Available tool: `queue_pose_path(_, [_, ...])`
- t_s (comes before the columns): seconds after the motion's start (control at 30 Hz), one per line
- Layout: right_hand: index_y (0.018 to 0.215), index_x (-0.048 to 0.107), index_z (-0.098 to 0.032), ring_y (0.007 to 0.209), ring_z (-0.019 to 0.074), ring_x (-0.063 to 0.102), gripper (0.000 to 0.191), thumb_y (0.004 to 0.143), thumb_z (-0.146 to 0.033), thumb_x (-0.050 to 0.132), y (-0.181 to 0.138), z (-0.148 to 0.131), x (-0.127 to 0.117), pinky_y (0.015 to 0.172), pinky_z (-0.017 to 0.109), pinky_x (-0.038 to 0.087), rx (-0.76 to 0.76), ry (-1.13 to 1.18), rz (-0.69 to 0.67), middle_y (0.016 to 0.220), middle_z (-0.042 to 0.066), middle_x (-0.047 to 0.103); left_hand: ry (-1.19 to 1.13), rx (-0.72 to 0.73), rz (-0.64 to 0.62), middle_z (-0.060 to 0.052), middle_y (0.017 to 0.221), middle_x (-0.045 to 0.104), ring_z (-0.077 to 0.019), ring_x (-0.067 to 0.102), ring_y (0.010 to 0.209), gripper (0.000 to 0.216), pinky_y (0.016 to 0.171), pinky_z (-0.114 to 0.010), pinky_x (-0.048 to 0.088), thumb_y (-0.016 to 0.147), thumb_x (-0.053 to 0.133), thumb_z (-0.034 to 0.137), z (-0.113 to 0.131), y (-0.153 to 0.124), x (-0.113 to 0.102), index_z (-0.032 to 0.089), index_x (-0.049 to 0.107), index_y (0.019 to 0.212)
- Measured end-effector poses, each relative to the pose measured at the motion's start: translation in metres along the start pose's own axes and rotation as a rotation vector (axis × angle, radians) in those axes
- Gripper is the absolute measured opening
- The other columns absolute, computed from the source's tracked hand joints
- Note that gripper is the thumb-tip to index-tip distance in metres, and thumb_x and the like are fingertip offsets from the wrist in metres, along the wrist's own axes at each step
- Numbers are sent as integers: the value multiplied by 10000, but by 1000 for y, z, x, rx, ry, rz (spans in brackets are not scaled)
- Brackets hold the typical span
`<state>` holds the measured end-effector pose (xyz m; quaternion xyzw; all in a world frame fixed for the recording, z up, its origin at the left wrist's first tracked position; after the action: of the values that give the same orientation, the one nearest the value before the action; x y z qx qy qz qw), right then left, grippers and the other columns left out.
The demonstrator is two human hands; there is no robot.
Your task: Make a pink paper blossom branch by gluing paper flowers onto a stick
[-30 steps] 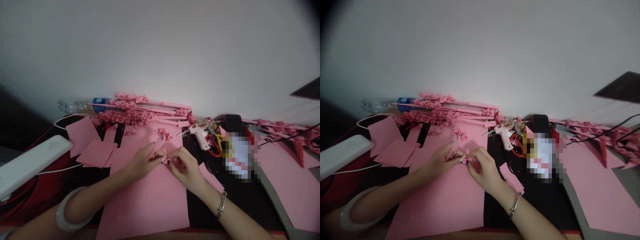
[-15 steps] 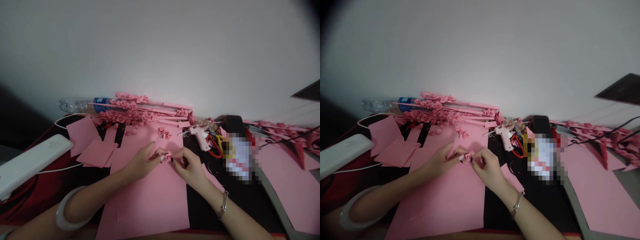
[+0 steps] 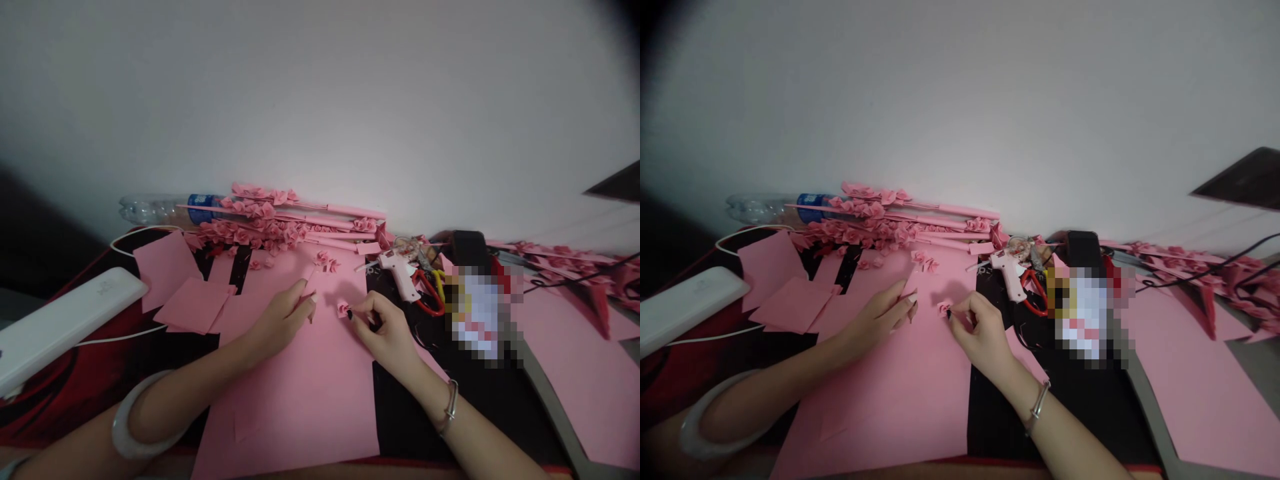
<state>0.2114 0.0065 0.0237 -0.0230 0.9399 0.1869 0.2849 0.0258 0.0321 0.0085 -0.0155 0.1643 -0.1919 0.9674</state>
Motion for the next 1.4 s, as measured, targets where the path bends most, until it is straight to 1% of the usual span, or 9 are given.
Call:
queue_pose_path(0.23, [722, 510, -211, 573, 118, 379, 162, 824, -101, 572, 1, -2, -3, 533, 255, 305, -17, 35, 47, 657, -47, 411, -37, 28, -25, 51, 617, 392, -126, 367, 547, 302, 525, -269, 290, 976, 349, 320, 0, 2, 1, 227, 348, 689])
queue_pose_path(0.37, [756, 559, -206, 596, 123, 399, 141, 858, -109, 575, 0, -7, -7, 551, 263, 319, -46, 93, 89, 679, -38, 430, -153, -19, -112, 60, 604, 385, -105, 331, 487, 293, 477, -251, 282, 982, 340, 353, -2, 3, 7, 218, 402, 730])
queue_pose_path(0.57, [809, 580, -214, 617, 131, 435, 142, 878, -90, 571, -6, -13, -9, 556, 277, 323, -98, 141, 130, 709, -24, 479, -341, -17, -232, 21, 763, 518, -86, 438, 516, 243, 514, -250, 413, 969, 404, 429, -2, -2, 24, 199, 465, 922])
queue_pose_path(0.77, [816, 576, -221, 614, 138, 423, 141, 896, -105, 567, -9, -16, -7, 558, 292, 317, -115, 146, 113, 709, -22, 469, -485, -110, -286, 46, 730, 411, -59, 243, 495, 314, 456, -235, 210, 952, 439, 491, -7, -3, 31, 196, 463, 850])
queue_pose_path(0.87, [818, 570, -224, 622, 139, 424, 153, 896, -92, 564, -9, -16, -7, 562, 293, 319, -127, 159, 113, 711, -23, 464, -563, -138, -282, 41, 737, 410, -55, 218, 498, 345, 462, -238, 176, 923, 478, 524, -6, -1, 31, 191, 463, 836])
queue_pose_path(0.97, [828, 568, -227, 626, 141, 429, 157, 896, -86, 557, -10, -16, -8, 564, 294, 323, -135, 162, 112, 716, -21, 465, -532, -114, -247, 34, 722, 421, -78, 282, 535, 354, 497, -249, 241, 928, 470, 520, -1, -1, 27, 194, 454, 794])
queue_pose_path(1.1, [850, 579, -230, 633, 144, 441, 164, 894, -73, 553, -12, -18, -8, 564, 295, 326, -158, 152, 113, 720, -17, 474, -356, -69, -212, 30, 684, 441, -114, 374, 598, 375, 564, -262, 316, 970, 414, 497, 2, -3, 21, 196, 490, 760])
queue_pose_path(1.27, [856, 581, -229, 632, 140, 446, 178, 885, -55, 556, -12, -20, -9, 556, 290, 325, -177, 151, 108, 727, -16, 482, -280, -71, -207, 27, 698, 496, -119, 392, 596, 381, 546, -247, 303, 970, 424, 511, -2, -1, 18, 205, 619, 854])
queue_pose_path(1.4, [846, 575, -228, 634, 145, 446, 171, 886, -63, 555, -13, -19, -9, 561, 296, 332, -171, 150, 114, 719, -17, 471, -268, -8, -189, -12, 823, 603, -150, 504, 701, 367, 631, -255, 405, 970, 430, 487, 1, -1, 17, 224, 683, 927])
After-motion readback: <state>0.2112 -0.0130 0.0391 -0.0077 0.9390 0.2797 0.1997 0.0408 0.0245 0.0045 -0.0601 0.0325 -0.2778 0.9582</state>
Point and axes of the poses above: each hand's wrist, its own y-axis towards the middle knuckle, its own x-axis out of the palm, z = x × y, the point moved 5 cm from there along y, towards the middle knuckle
